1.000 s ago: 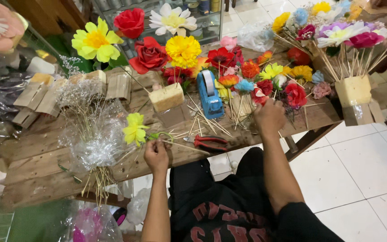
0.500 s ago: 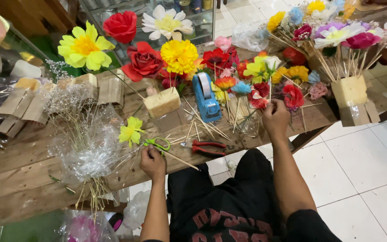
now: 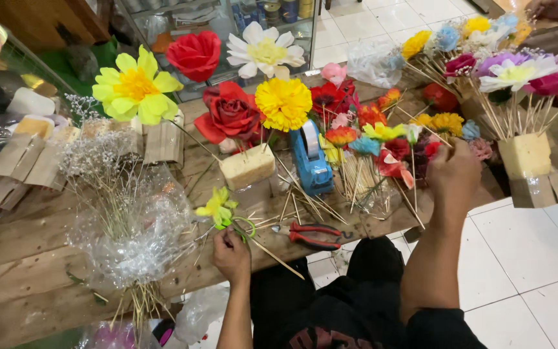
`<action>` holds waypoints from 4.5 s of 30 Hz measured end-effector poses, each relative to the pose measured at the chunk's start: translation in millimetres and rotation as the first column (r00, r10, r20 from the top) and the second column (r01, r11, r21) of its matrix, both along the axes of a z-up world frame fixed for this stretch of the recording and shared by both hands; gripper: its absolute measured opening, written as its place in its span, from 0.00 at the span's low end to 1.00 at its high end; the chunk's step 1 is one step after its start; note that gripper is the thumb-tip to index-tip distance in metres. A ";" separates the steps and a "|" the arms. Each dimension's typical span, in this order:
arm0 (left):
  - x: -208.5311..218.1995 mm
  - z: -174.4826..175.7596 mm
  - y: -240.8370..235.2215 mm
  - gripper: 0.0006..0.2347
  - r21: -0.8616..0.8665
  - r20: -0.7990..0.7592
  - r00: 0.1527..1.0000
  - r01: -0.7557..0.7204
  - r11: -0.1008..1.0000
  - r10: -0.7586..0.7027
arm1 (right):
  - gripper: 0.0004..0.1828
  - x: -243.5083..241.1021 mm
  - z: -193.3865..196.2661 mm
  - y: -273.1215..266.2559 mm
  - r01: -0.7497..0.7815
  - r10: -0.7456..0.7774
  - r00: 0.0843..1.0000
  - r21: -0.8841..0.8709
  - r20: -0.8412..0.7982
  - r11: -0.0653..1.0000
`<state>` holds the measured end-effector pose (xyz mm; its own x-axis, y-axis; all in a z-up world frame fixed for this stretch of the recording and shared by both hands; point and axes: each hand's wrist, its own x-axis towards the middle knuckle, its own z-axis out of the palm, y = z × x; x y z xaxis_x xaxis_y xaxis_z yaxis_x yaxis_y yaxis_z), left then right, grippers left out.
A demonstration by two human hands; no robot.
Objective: The person prepares artificial flowers by trimming the wire stems with pliers and then inserting the stems into a foam block on a wooden workbench.
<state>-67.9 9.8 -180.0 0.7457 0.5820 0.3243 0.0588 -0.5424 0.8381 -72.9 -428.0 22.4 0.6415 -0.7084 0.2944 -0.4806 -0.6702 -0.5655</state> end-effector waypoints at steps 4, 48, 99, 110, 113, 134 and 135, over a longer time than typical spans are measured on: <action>-2.9 0.1 -2.2 0.11 -0.012 0.012 1.000 -0.009 1.000 0.009 | 0.20 36.7 56.6 50.1 -0.257 0.259 0.965 0.305 0.034 0.917; -2.3 6.5 -3.8 0.06 0.223 0.148 0.984 0.063 0.973 -0.098 | 0.19 180.7 8.6 -17.8 -0.629 0.443 0.778 0.549 0.446 0.551; -101.0 158.9 -33.8 0.03 -0.887 0.449 0.768 0.444 -0.126 -0.456 | 0.18 -52.3 -25.6 199.2 -0.971 0.828 -0.226 -0.188 0.514 -0.148; -85.0 98.7 -29.1 0.09 -0.857 0.502 0.737 0.496 -0.141 -0.454 | 0.07 -51.8 -25.6 193.9 -0.882 0.787 -0.141 0.284 0.600 -0.375; -97.8 131.1 -30.9 0.10 -0.859 0.465 0.743 0.510 -0.044 -0.481 | 0.05 -59.5 -28.5 196.2 -0.934 0.822 -0.103 0.230 0.561 -0.274; -97.8 135.1 -90.6 0.09 0.101 0.258 0.647 0.720 0.686 -0.718 | 0.17 -52.5 -92.7 177.5 -0.955 0.783 -0.006 -0.235 0.621 0.179; -91.8 130.0 -94.9 0.06 0.184 0.299 0.695 0.631 0.754 -0.654 | 0.17 -53.0 -92.3 178.9 -0.938 0.805 0.020 -0.268 0.593 0.220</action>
